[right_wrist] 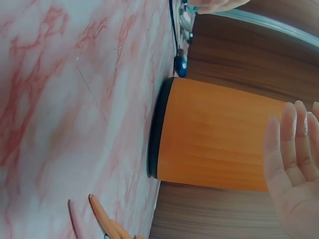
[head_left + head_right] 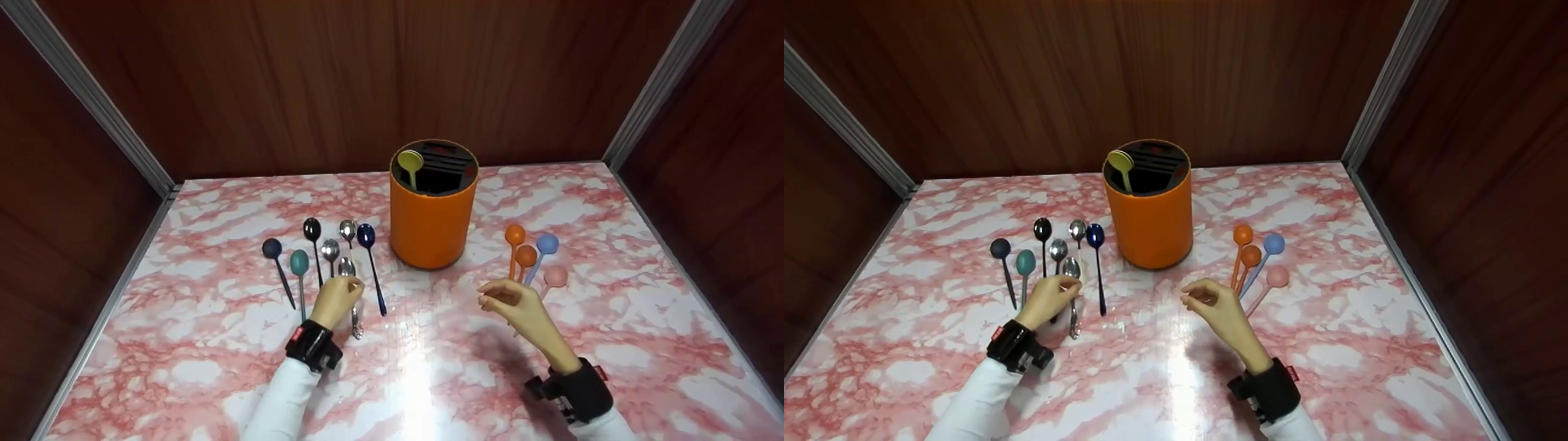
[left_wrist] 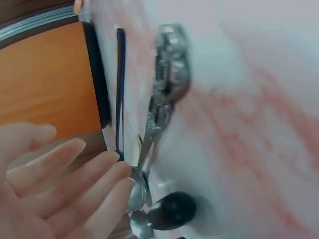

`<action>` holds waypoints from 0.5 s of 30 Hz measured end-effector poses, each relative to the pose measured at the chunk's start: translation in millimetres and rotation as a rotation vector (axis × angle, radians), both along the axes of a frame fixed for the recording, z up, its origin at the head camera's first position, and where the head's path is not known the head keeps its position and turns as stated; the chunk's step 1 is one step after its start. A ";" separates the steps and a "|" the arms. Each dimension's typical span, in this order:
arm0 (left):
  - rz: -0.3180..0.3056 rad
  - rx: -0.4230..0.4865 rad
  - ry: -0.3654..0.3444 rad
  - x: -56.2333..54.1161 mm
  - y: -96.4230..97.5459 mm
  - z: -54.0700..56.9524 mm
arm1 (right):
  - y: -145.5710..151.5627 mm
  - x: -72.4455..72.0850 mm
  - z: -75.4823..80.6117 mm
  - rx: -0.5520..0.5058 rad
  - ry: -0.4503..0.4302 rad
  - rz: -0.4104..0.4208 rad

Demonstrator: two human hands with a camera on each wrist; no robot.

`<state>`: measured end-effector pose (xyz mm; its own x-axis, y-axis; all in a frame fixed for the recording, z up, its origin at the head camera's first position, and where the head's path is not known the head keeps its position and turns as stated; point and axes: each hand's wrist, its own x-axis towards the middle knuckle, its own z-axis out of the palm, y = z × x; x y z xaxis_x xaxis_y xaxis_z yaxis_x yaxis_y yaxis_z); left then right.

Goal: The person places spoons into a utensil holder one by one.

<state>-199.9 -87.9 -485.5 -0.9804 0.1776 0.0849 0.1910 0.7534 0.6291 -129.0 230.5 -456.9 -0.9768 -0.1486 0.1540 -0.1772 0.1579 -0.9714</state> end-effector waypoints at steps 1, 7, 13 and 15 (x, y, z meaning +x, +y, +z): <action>0.014 0.018 -0.014 -2.5 -1.0 -0.1 | 0.4 0.4 -0.2 0.004 -0.002 -0.001; 0.120 0.050 -0.026 -14.1 -4.5 -4.8 | 2.9 3.4 -1.3 -0.010 -0.011 -0.005; 0.204 0.042 -0.069 -19.3 -5.5 -9.3 | 3.4 5.8 -1.4 -0.005 -0.007 -0.018; 0.211 0.024 -0.064 -20.0 -5.4 -9.4 | 3.2 6.3 -1.3 0.004 -0.010 -0.024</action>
<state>-219.8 -93.2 -494.9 -0.9992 -0.0329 0.0230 -0.0099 0.7572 0.6531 -122.7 233.7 -458.3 -0.9816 -0.1260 0.1437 -0.1636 0.1655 -0.9725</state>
